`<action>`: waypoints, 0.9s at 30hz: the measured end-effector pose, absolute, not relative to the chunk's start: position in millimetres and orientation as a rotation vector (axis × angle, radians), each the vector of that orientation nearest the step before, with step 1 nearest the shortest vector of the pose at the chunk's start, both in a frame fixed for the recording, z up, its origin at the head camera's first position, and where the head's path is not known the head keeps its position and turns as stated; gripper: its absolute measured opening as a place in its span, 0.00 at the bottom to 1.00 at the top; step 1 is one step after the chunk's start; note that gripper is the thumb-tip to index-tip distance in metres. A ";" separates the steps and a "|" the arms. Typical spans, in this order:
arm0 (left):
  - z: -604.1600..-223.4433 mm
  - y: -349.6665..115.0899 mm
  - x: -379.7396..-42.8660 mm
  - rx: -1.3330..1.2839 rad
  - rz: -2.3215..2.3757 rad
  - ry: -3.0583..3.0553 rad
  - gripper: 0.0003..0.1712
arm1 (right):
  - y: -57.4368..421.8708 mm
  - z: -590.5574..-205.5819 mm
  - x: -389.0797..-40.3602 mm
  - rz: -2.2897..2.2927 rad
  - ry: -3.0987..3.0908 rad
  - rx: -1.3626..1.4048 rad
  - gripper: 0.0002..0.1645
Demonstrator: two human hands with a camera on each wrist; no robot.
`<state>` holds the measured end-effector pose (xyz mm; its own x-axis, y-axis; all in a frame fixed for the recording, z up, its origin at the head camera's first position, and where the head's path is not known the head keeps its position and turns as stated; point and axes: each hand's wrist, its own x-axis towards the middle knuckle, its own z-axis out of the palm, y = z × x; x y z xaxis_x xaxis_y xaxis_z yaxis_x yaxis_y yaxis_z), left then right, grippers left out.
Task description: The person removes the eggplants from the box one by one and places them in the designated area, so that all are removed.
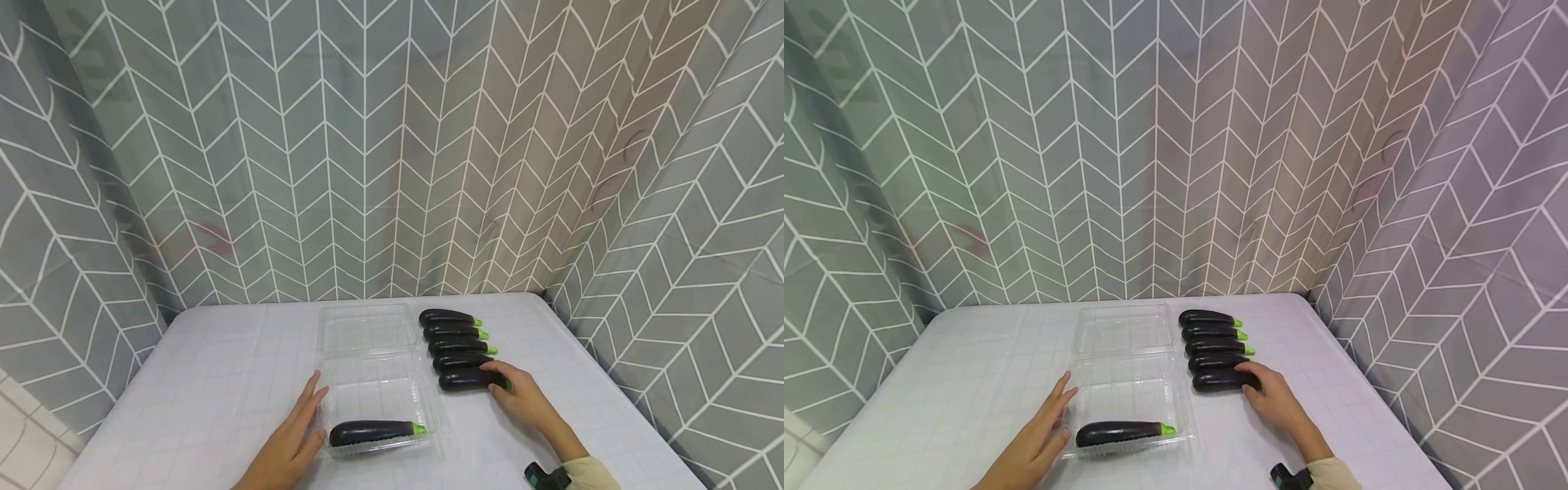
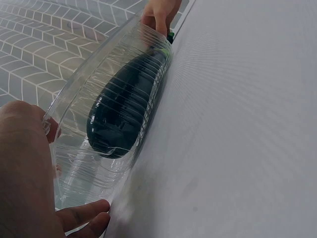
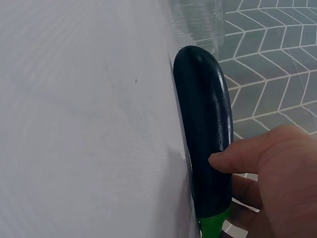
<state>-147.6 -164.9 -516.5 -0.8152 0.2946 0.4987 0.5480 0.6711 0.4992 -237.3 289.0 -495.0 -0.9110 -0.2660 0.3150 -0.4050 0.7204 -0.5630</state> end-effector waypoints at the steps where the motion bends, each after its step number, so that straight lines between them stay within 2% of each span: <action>1: -516.6 -165.0 -147.5 -0.659 -0.925 -2.512 0.37 | 288.7 -494.9 -237.1 0.965 -2.715 0.528 0.23; 16: -514.3 -166.3 -146.7 -0.603 -0.953 -2.572 0.37 | 287.5 -495.7 -237.4 0.954 -2.613 0.560 0.26; 27: -516.7 -166.8 -147.5 -0.658 -0.974 -2.513 0.39 | 289.5 -499.7 -234.7 0.891 -2.448 0.593 0.23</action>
